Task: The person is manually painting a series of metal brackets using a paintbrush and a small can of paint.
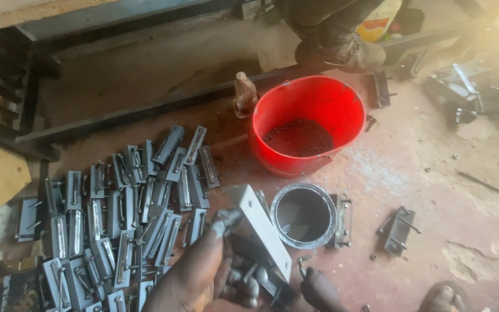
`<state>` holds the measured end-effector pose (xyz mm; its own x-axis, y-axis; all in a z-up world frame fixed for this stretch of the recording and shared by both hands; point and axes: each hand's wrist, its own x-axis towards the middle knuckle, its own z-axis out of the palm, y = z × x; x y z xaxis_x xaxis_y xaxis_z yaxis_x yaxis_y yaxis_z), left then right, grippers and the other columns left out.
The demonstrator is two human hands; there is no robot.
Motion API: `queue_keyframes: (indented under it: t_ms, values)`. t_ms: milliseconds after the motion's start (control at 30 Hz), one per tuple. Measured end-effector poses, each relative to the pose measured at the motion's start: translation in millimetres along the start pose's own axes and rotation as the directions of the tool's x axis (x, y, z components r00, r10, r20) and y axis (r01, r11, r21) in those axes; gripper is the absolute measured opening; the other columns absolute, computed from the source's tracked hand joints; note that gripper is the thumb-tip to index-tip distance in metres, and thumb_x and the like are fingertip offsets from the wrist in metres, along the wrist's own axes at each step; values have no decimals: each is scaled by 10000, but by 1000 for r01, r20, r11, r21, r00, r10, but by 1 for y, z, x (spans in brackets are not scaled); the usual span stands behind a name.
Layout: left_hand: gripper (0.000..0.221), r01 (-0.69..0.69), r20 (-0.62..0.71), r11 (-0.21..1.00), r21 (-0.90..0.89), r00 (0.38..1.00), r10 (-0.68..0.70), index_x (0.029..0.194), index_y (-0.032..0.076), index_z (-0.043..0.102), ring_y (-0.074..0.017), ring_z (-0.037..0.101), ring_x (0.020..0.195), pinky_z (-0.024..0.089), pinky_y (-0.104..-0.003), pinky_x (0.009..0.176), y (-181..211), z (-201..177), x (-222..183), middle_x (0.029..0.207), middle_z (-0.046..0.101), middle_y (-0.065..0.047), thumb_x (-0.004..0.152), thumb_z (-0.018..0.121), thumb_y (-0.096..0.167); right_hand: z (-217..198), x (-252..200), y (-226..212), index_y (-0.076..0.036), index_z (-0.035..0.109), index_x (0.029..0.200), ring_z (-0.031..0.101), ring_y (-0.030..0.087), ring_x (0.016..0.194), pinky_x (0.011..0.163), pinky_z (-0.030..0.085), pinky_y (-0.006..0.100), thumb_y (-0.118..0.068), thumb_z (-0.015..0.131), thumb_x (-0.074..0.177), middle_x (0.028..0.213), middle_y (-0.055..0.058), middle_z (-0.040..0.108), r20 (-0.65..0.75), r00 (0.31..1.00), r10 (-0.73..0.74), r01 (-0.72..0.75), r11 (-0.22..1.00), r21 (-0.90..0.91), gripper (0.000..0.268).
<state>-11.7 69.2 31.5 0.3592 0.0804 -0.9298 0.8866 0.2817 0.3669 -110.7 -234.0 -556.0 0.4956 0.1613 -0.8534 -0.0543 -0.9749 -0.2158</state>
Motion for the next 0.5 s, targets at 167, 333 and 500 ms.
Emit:
queue_keyframes:
  t_ms: [167, 333, 500]
  values:
    - [705, -79, 106, 979, -190, 989, 101, 1044, 34, 630, -279, 613, 524, 523, -393, 430, 1, 1, 10, 725, 661, -204, 1000, 391, 695, -177, -115, -92, -160, 628, 789, 668, 132, 491, 349, 449, 328, -199, 842, 830, 629, -7, 717, 58, 997, 52, -49, 998, -51, 221]
    - [648, -147, -8, 969, -199, 989, 149, 923, 100, 550, -191, 517, 588, 418, -297, 444, -3, -4, 34, 795, 565, -106, 987, 349, 713, -271, -171, -90, -55, 594, 1138, 498, 86, 502, 532, 497, 234, -348, 439, 1147, 687, 13, 588, 447, 813, -374, 556, 270, -786, 332]
    - [560, -176, -88, 966, -189, 983, 162, 819, 173, 415, -121, 448, 469, 309, -216, 357, 4, -1, 22, 660, 490, -19, 957, 423, 716, -394, -422, -182, -76, 711, 975, 521, 138, 528, 409, 416, 243, -214, 603, 1038, 745, 67, 676, -240, 968, -71, 186, 844, 502, 186]
